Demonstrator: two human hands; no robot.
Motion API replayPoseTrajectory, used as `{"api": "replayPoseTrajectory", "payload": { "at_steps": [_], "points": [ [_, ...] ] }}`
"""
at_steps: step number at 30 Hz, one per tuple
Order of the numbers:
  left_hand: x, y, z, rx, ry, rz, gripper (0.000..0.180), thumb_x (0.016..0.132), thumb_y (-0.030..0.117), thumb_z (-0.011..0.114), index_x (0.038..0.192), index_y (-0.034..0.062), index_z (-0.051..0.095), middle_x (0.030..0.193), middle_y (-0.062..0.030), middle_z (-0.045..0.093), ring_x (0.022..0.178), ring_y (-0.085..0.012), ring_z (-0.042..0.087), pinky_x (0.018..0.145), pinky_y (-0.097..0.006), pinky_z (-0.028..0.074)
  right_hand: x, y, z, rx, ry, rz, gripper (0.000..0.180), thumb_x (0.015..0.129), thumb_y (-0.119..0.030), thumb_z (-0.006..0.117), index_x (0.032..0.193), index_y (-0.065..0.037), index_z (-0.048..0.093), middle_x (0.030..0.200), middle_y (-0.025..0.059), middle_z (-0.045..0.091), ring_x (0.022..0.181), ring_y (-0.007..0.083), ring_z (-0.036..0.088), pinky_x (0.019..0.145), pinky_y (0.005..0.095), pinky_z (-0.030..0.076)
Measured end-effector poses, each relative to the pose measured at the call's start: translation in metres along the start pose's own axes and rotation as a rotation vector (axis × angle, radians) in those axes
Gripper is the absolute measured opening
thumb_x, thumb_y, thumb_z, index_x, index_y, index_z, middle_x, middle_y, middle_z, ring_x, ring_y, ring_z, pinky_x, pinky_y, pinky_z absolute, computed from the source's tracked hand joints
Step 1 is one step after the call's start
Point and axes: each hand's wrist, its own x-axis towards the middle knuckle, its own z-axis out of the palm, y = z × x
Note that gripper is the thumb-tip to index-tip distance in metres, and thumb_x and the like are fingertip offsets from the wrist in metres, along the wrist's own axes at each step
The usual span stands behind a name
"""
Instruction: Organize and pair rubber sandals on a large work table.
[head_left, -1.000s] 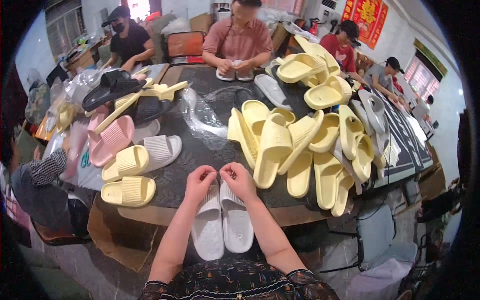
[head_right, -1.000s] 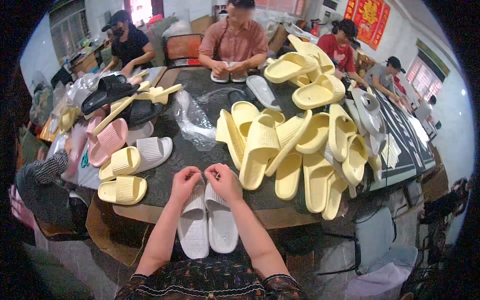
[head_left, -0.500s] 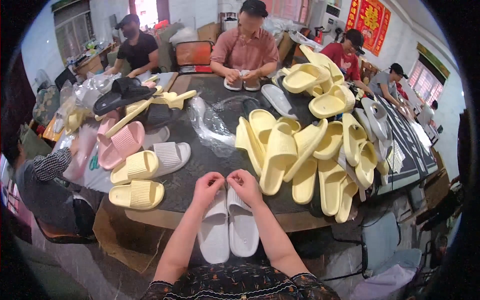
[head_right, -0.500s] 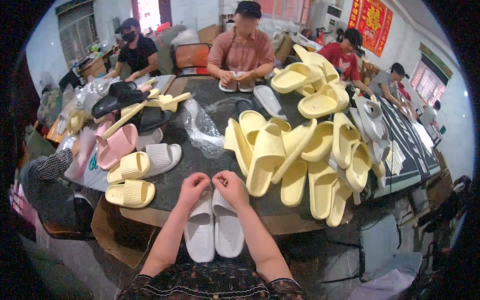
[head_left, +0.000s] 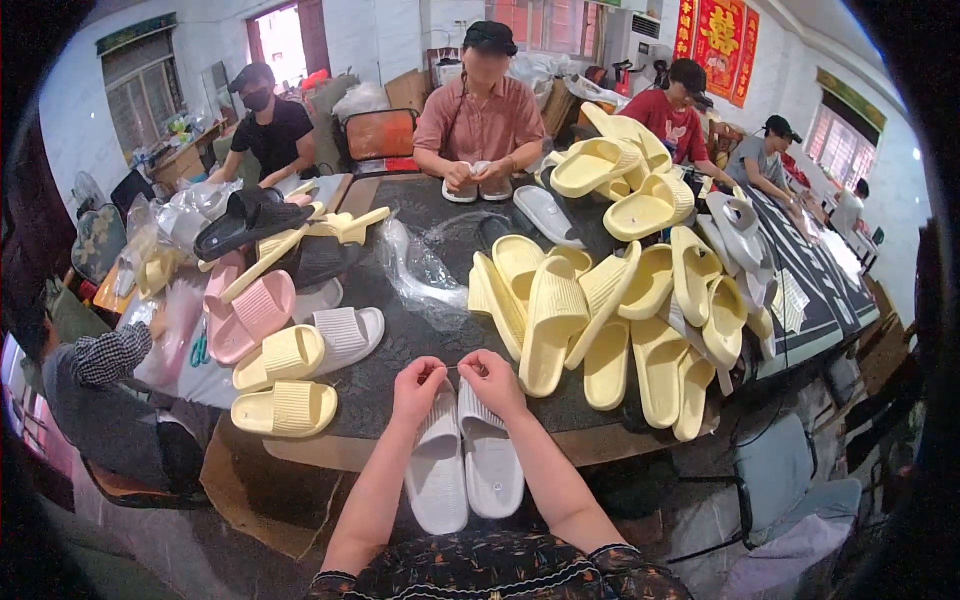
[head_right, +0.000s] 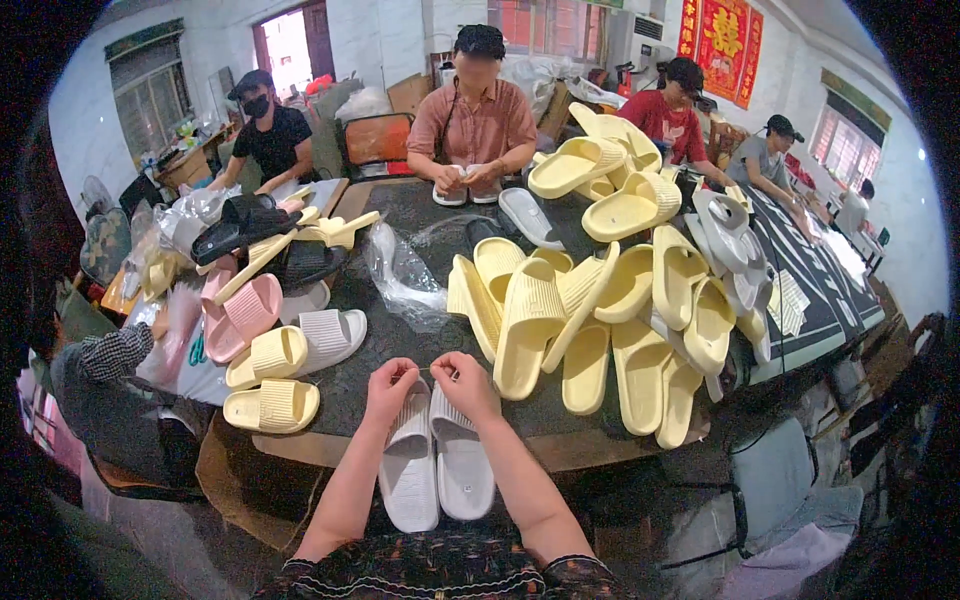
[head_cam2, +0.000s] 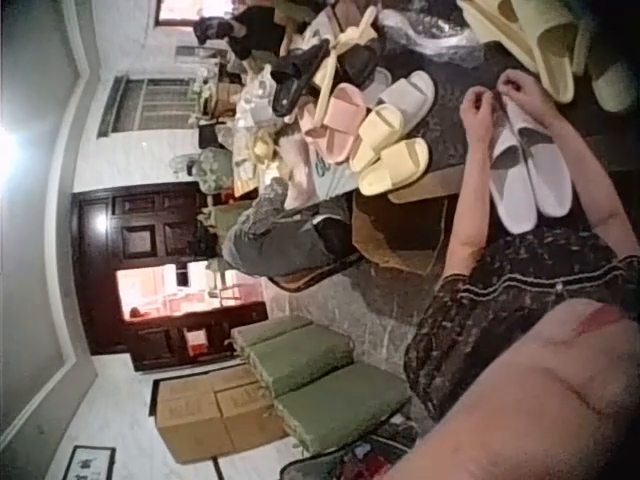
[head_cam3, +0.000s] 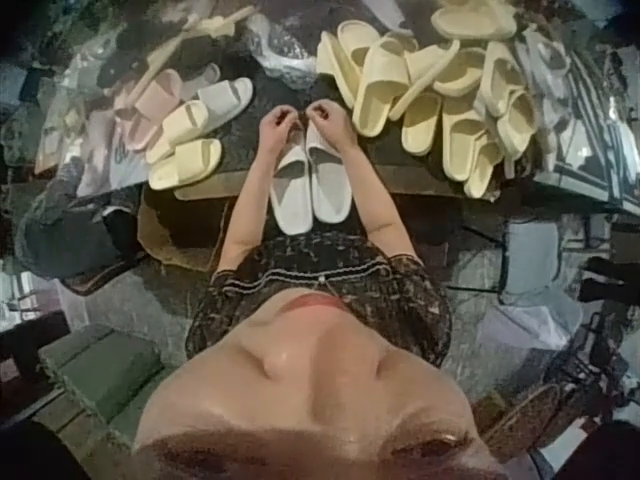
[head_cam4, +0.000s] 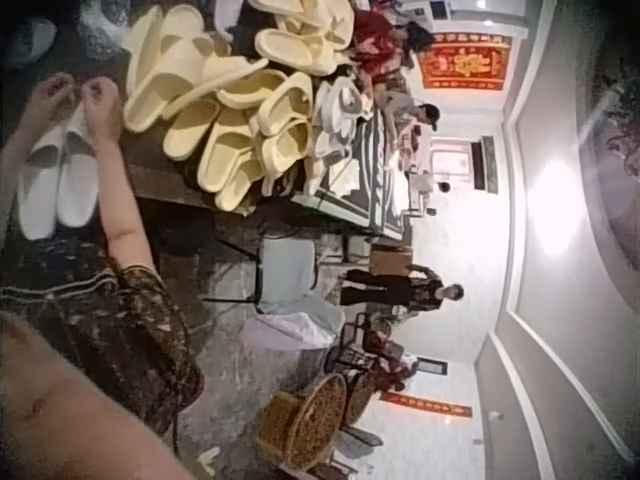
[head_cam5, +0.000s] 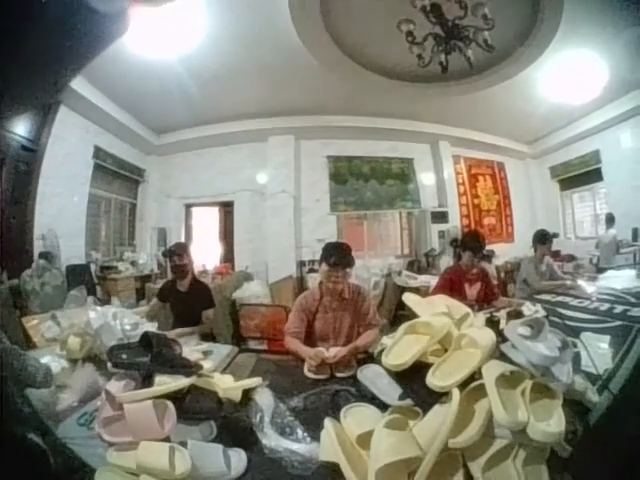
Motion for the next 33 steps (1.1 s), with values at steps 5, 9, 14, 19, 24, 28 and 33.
{"api": "replayPoseTrajectory", "payload": {
  "at_steps": [5,9,14,19,24,28,33],
  "points": [
    [-0.002,-0.004,-0.004,-0.003,-0.107,-0.067,0.010,0.083,0.010,0.063,0.089,0.0015,0.064,0.074,0.0009,0.062,0.068,-0.0058,0.056,0.061,-0.022,0.045,-0.005,-0.023,-0.008,-0.077,-0.131,0.016,0.020,0.082,-0.023,0.064,0.089,-0.005,0.064,0.082,0.0082,0.061,0.075,0.0200,0.059,0.069,0.0318,0.047],
    [-0.002,-0.003,0.003,0.015,-0.008,-0.051,0.011,0.082,0.009,0.064,0.088,0.0009,0.065,0.075,0.0000,0.062,0.071,-0.0070,0.057,0.065,-0.023,0.046,-0.004,0.004,-0.003,0.039,-0.016,0.066,0.017,0.080,-0.019,0.065,0.088,-0.005,0.064,0.079,0.0046,0.060,0.072,0.0147,0.057,0.066,0.0277,0.045],
    [-0.001,-0.004,0.004,0.055,-0.093,-0.113,0.011,0.082,0.009,0.063,0.089,0.0009,0.064,0.077,-0.0002,0.063,0.071,-0.0063,0.056,0.066,-0.023,0.047,-0.006,-0.007,-0.010,-0.048,-0.074,-0.021,0.018,0.081,-0.020,0.064,0.091,-0.005,0.064,0.080,0.0079,0.060,0.073,0.0181,0.057,0.067,0.0292,0.046],
    [-0.004,0.000,0.001,0.018,-0.009,0.041,0.009,0.082,0.008,0.063,0.087,0.0007,0.064,0.077,0.0009,0.062,0.071,-0.0061,0.055,0.066,-0.022,0.045,-0.005,0.001,-0.005,-0.027,-0.035,0.000,0.017,0.083,-0.019,0.064,0.091,-0.004,0.063,0.081,0.0050,0.061,0.075,0.0125,0.057,0.069,0.0280,0.046],
    [-0.003,-0.003,0.001,-0.010,-0.079,-0.014,0.008,0.082,0.008,0.063,0.086,0.0007,0.064,0.077,0.0021,0.061,0.070,-0.0050,0.055,0.065,-0.021,0.045,-0.006,-0.014,-0.010,-0.028,-0.140,0.023,0.018,0.082,-0.020,0.065,0.091,-0.005,0.064,0.083,0.0066,0.062,0.076,0.0155,0.059,0.070,0.0288,0.048],
    [0.000,0.002,0.000,-0.039,0.000,-0.021,0.010,0.083,0.009,0.063,0.088,0.0010,0.064,0.076,0.0024,0.061,0.069,-0.0044,0.054,0.063,-0.020,0.045,-0.001,-0.002,-0.004,-0.028,-0.008,0.065,0.020,0.082,-0.025,0.063,0.090,-0.007,0.065,0.086,0.0085,0.062,0.077,0.0203,0.061,0.069,0.0318,0.048],
    [-0.001,0.002,0.001,0.006,-0.096,-0.071,0.011,0.083,0.009,0.064,0.089,0.0008,0.064,0.078,-0.0001,0.063,0.072,-0.0064,0.057,0.067,-0.022,0.047,-0.002,-0.010,-0.009,-0.027,-0.121,0.004,0.020,0.082,-0.022,0.064,0.091,-0.005,0.064,0.084,0.0071,0.062,0.075,0.0172,0.059,0.068,0.0297,0.047]
  ]
}}
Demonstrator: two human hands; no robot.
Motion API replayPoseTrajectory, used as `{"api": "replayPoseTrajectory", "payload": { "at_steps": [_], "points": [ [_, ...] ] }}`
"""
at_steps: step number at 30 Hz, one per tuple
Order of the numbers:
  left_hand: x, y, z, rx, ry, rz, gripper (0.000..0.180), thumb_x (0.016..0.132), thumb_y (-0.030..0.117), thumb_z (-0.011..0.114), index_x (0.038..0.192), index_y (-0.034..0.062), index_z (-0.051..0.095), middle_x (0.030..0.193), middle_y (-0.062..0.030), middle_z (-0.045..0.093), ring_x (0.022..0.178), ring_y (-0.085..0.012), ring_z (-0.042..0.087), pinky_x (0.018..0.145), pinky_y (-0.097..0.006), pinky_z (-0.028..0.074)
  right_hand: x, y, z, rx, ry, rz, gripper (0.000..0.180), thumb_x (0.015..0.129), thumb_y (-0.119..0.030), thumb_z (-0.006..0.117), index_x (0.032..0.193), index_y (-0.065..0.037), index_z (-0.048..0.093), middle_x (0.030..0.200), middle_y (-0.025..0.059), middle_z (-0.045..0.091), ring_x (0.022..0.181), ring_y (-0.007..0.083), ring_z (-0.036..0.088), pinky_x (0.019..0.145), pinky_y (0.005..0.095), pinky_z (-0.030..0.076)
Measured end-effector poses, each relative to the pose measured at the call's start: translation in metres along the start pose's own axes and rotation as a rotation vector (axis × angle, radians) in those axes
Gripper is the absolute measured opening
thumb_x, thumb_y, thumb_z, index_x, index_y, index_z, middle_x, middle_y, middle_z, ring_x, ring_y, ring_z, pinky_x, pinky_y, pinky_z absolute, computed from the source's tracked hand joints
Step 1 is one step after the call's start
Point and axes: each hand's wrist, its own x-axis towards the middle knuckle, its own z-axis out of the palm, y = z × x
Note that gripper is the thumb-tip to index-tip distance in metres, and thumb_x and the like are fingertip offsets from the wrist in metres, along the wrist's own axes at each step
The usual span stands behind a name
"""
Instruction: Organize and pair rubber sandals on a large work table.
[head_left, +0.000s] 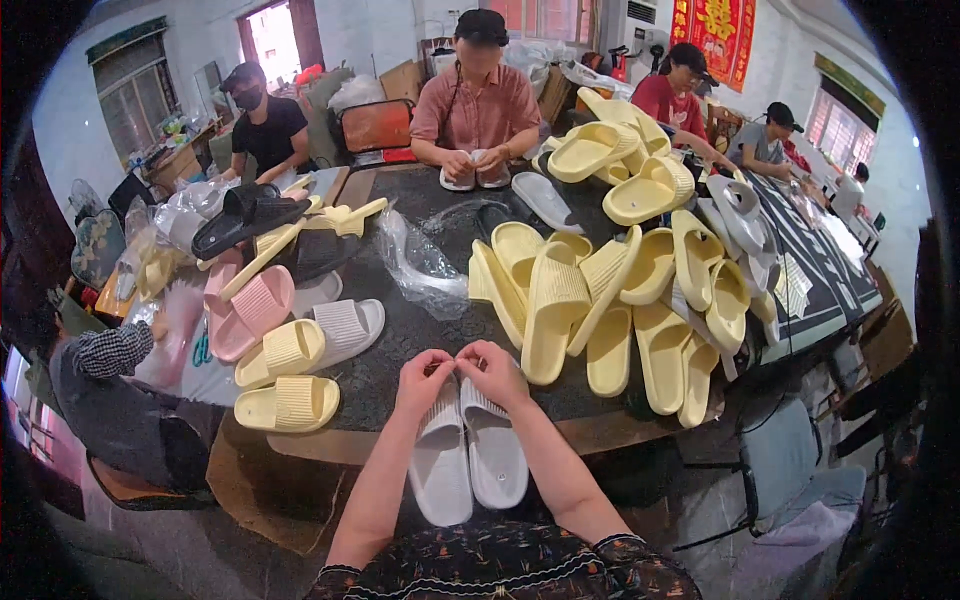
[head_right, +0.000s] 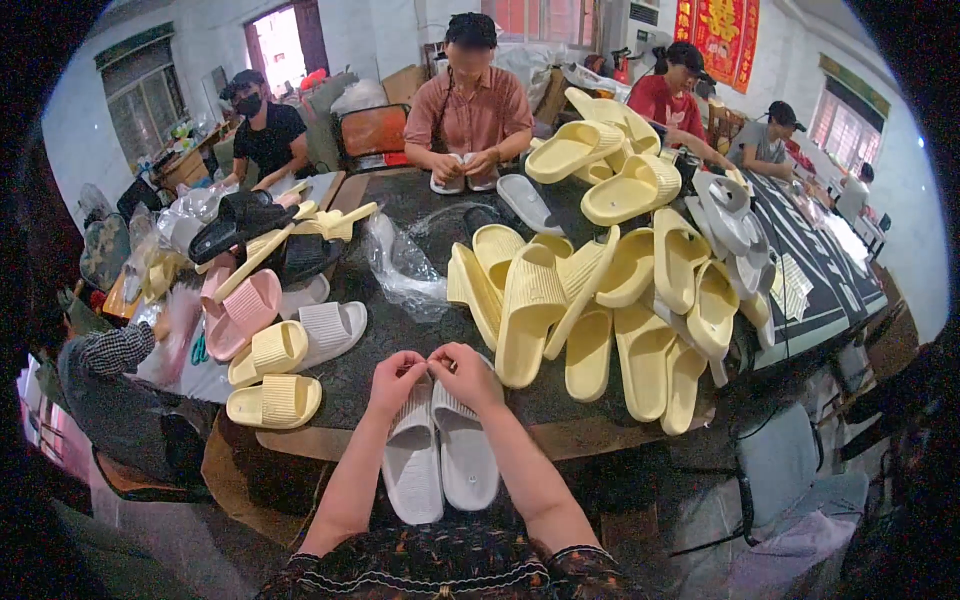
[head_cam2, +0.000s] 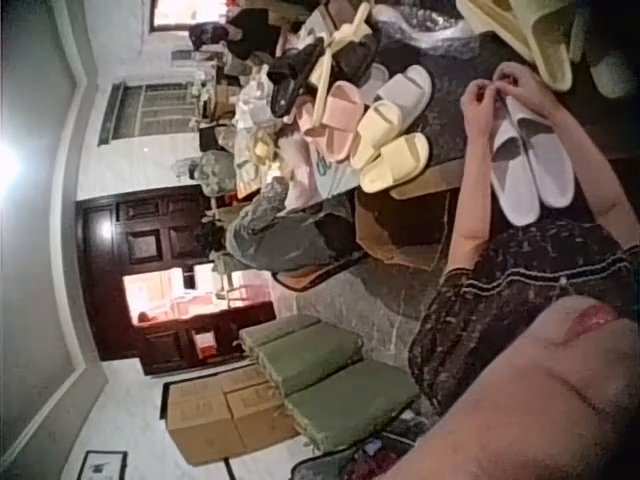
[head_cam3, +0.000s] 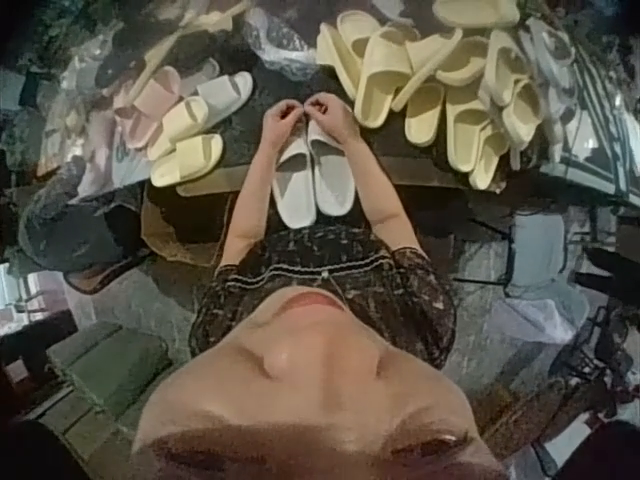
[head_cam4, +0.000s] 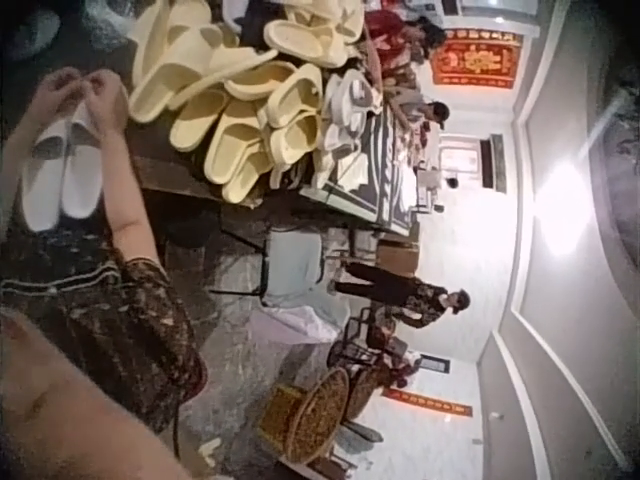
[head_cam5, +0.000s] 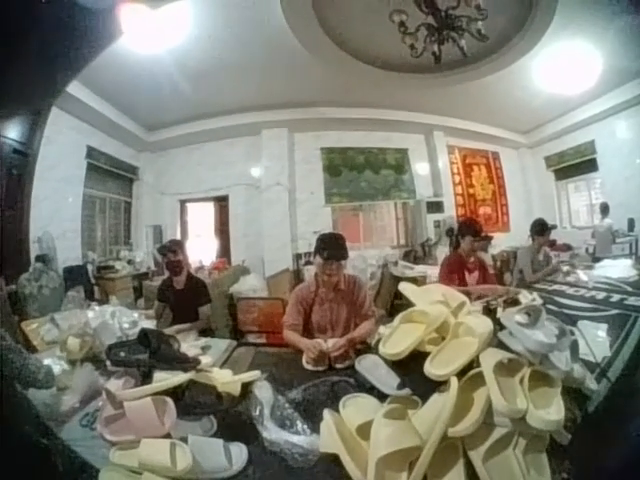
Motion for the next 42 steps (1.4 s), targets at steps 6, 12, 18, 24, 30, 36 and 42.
{"api": "replayPoseTrajectory", "payload": {
  "at_steps": [6,12,18,24,30,36,42],
  "points": [
    [0.001,-0.004,-0.002,0.029,0.087,0.088,0.011,0.083,0.009,0.063,0.091,0.0009,0.064,0.079,-0.0002,0.063,0.071,-0.0063,0.056,0.067,-0.023,0.047,0.000,0.003,0.005,0.025,0.077,0.040,0.019,0.081,-0.018,0.066,0.090,-0.002,0.063,0.081,0.0064,0.061,0.071,0.0139,0.057,0.067,0.0285,0.047],
    [-0.002,0.003,0.002,-0.026,0.060,0.006,0.009,0.083,0.008,0.063,0.088,0.0012,0.063,0.077,0.0011,0.061,0.070,-0.0058,0.055,0.066,-0.022,0.046,0.000,0.008,0.007,0.044,0.055,0.032,0.017,0.081,-0.019,0.066,0.088,-0.004,0.064,0.079,0.0055,0.061,0.069,0.0139,0.056,0.064,0.0279,0.046],
    [-0.003,0.004,0.004,0.082,0.005,0.059,0.010,0.083,0.009,0.063,0.088,0.0008,0.063,0.073,0.0005,0.061,0.068,-0.0067,0.055,0.063,-0.023,0.046,-0.002,0.004,0.001,-0.008,0.029,-0.018,0.017,0.081,-0.019,0.066,0.089,-0.004,0.064,0.081,0.0057,0.061,0.071,0.0139,0.057,0.067,0.0275,0.046],
    [-0.003,0.000,0.000,0.021,0.106,0.038,0.009,0.082,0.007,0.062,0.089,0.0008,0.063,0.076,-0.0014,0.062,0.069,-0.0072,0.056,0.064,-0.023,0.046,-0.001,0.005,0.007,0.010,0.084,0.038,0.017,0.081,-0.019,0.066,0.089,-0.004,0.065,0.080,0.0057,0.061,0.072,0.0144,0.058,0.068,0.0279,0.047],
    [0.003,-0.001,-0.004,0.017,0.085,0.106,0.010,0.083,0.009,0.062,0.088,0.0012,0.063,0.075,-0.0003,0.061,0.070,-0.0084,0.056,0.065,-0.024,0.046,0.004,0.011,0.010,0.048,0.046,0.013,0.015,0.083,-0.015,0.065,0.090,-0.002,0.064,0.079,0.0049,0.062,0.071,0.0119,0.057,0.066,0.0254,0.046],
    [-0.001,0.003,0.004,-0.020,0.019,0.007,0.008,0.083,0.009,0.063,0.088,0.0025,0.063,0.075,0.0024,0.059,0.069,-0.0054,0.053,0.063,-0.021,0.044,0.000,0.004,-0.001,-0.007,-0.020,0.040,0.020,0.082,-0.023,0.064,0.090,-0.005,0.065,0.080,0.0086,0.063,0.072,0.0177,0.059,0.067,0.0312,0.048],
    [-0.002,-0.001,0.001,0.016,0.084,0.072,0.008,0.083,0.008,0.062,0.088,0.0013,0.062,0.077,0.0020,0.060,0.069,-0.0051,0.054,0.063,-0.022,0.045,0.002,0.021,0.009,0.108,0.076,0.039,0.017,0.082,-0.017,0.066,0.089,-0.001,0.064,0.079,0.0036,0.061,0.070,0.0092,0.055,0.064,0.0251,0.045]
  ]
}}
